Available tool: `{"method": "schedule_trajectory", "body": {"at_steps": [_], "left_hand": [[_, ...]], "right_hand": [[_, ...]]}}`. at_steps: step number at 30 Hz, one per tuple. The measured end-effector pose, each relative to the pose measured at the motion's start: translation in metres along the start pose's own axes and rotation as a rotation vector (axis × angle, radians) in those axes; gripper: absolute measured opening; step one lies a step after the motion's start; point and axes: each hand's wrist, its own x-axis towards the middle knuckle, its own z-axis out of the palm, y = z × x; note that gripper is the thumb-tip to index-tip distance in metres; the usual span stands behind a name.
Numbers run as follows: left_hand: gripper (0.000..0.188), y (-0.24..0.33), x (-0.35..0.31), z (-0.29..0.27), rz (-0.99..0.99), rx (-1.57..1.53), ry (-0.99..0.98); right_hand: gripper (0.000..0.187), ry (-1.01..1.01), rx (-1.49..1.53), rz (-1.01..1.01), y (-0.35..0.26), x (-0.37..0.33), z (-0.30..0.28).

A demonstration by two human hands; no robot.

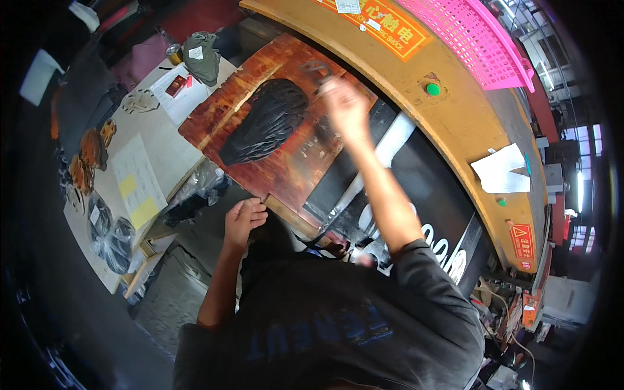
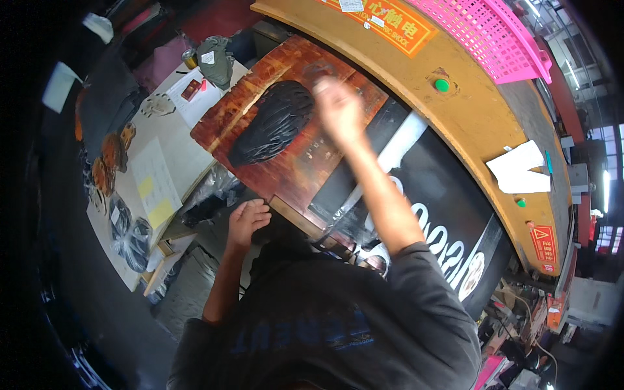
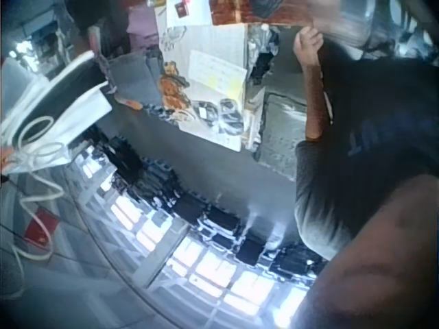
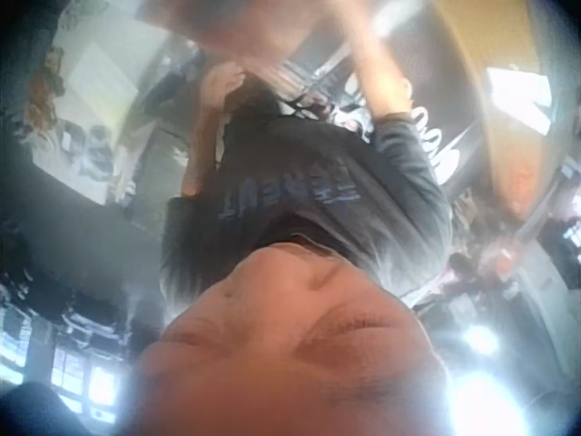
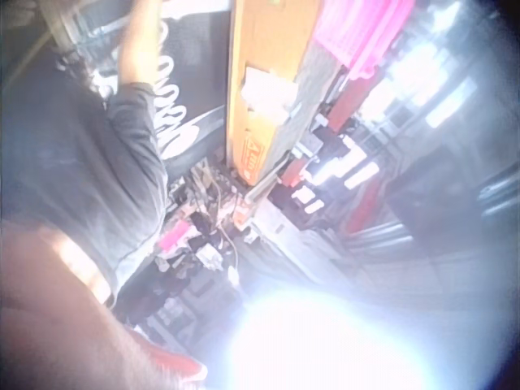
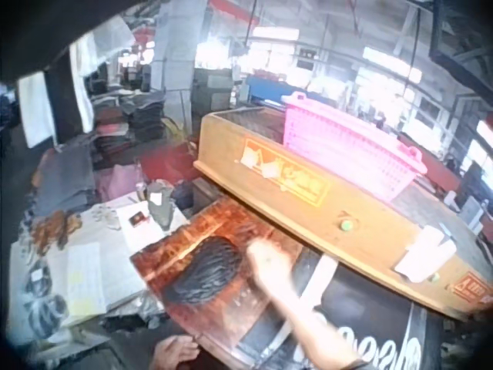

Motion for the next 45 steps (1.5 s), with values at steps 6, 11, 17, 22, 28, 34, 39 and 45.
{"method": "schedule_trajectory", "body": {"at_steps": [6, 11, 17, 22, 28, 34, 39, 45], "left_hand": [[0.034, 0.032, 0.055, 0.001, 0.117, 0.14, -0.053], [0.029, 0.014, 0.076, 0.044, 0.187, 0.33, -0.275], [0.038, -0.03, 0.059, 0.141, -0.085, 0.62, -0.54], [0.05, -0.064, 0.046, 0.182, -0.163, 0.71, -0.612], [0.034, -0.041, 0.018, 0.199, -0.162, 0.915, -0.514], [0.033, -0.022, -0.048, 0.172, -0.23, 1.134, -0.343], [0.039, -0.046, -0.011, 0.188, 0.089, 0.997, -0.435], [0.036, -0.054, -0.035, 0.16, 0.009, 1.223, -0.354]], "right_hand": [[0.049, -0.395, -0.222, -0.219, 0.025, -0.099, 0.104], [0.027, -0.333, -0.121, -0.005, 0.004, -0.183, 0.008], [0.03, 0.317, -0.765, 0.491, 0.025, -0.347, -0.239], [0.06, 0.704, -1.107, 1.065, 0.054, -0.492, -0.416], [0.052, 0.669, -0.376, 1.075, 0.075, -0.544, -0.438], [0.032, 0.653, 0.027, 1.241, 0.021, -0.563, -0.443], [0.022, 0.681, 0.119, 0.993, 0.059, -0.543, -0.463], [0.046, 0.487, -0.433, 1.076, 0.058, -0.556, -0.514]]}}
